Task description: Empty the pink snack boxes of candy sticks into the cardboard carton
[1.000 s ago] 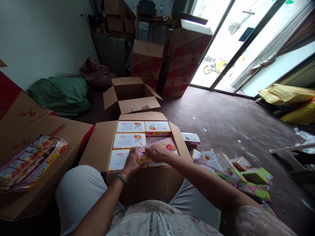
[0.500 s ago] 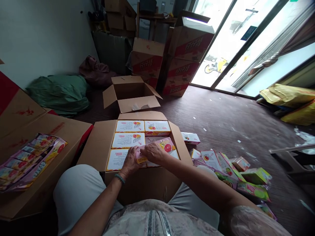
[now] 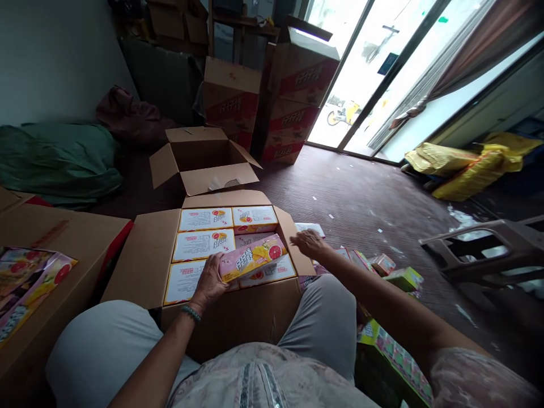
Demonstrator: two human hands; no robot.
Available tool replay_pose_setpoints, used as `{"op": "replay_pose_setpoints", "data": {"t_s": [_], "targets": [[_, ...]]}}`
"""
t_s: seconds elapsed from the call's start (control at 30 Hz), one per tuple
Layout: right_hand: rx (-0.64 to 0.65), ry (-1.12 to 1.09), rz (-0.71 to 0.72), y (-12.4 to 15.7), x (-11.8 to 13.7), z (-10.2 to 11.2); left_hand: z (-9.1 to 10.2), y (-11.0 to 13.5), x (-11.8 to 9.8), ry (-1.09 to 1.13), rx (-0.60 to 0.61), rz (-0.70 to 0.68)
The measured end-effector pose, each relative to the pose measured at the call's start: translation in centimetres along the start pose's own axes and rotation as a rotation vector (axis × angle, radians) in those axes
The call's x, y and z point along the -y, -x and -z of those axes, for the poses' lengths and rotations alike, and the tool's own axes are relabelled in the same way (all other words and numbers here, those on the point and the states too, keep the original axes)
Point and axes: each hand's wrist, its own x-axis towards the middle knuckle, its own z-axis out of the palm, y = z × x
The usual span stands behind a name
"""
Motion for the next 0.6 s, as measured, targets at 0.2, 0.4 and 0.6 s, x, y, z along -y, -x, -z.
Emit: {"op": "replay_pose_setpoints", "data": {"t_s": [0.2, 0.4, 0.6], "targets": [[-0.152, -0.133, -0.098, 1.8, 0.5, 0.1, -1.1, -1.1, -0.6, -0.009, 0.025, -0.014], [-0.135, -0.214, 0.254, 0.1, 7.8, -0.5, -3.8, -1.6, -2.2, 0.018, 0.117, -0.113], [-0.141, -0.207, 0.119, 1.5, 5.9, -1.1, -4.9, -2.7, -3.5, 0.165, 0.145, -0.050]]}}
